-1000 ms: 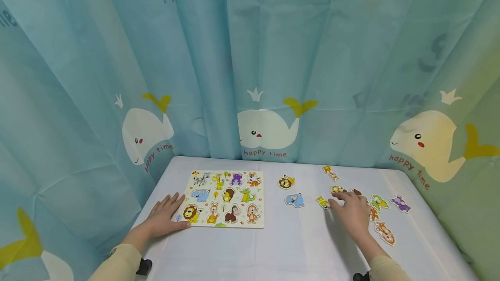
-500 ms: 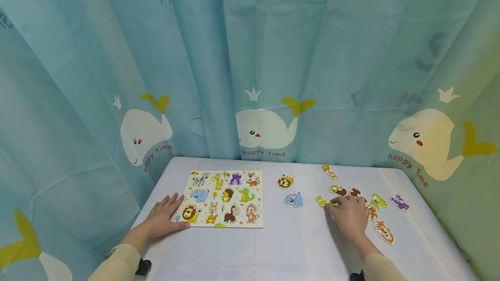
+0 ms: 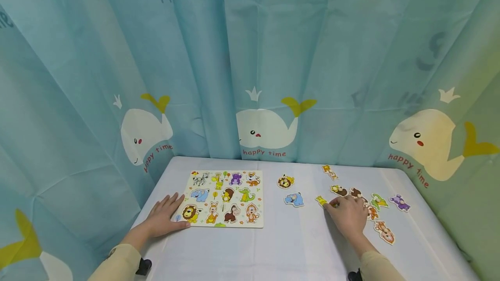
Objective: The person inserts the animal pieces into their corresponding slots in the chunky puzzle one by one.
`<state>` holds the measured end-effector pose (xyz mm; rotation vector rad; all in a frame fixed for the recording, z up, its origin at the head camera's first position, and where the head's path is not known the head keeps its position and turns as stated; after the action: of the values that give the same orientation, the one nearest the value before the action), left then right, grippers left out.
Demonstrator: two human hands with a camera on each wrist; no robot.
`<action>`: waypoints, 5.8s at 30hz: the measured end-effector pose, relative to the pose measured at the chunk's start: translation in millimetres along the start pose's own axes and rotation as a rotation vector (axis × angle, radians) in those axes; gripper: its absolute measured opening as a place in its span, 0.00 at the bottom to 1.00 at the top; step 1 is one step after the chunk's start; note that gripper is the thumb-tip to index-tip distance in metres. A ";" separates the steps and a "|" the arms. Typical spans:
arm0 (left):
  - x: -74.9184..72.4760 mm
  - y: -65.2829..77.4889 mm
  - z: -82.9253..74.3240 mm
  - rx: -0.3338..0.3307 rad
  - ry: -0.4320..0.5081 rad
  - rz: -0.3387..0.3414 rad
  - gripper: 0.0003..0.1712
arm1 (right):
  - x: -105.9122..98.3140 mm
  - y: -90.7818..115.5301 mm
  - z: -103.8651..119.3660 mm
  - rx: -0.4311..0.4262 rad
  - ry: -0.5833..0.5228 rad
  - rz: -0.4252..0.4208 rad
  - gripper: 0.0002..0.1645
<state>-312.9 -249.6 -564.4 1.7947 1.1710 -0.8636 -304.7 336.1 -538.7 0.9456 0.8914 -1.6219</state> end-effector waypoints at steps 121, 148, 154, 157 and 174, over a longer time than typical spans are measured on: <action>2.2 -2.7 2.9 -0.004 -0.009 -0.005 0.68 | 7.6 0.4 11.9 -0.019 -0.119 -0.013 0.12; -2.8 0.7 -5.6 -0.020 -0.013 0.015 0.66 | 10.9 -30.9 110.2 -0.201 -0.161 -0.005 0.11; -3.8 3.6 -7.6 -0.029 -0.021 0.016 0.64 | 21.2 -36.3 132.9 -0.197 -0.161 0.022 0.12; -3.9 4.4 -7.4 -0.030 -0.020 0.014 0.64 | 24.4 -37.5 143.0 -0.200 -0.165 0.026 0.13; 0.9 -2.3 1.2 -0.010 -0.018 -0.012 0.66 | 44.7 -41.8 190.4 -0.273 -0.178 0.023 0.10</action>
<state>-314.9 -249.8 -566.4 1.7699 1.1738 -0.8775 -382.4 157.0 -495.1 0.6111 0.9457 -1.4934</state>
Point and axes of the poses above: each hand's wrist, its own y-axis away from the middle knuckle, its own x-axis out of the palm, z = x × y, the point moved 8 cm from there along -y, towards the middle knuckle, and after that the axes turned 6 degrees about z, right-handed, at the moved point
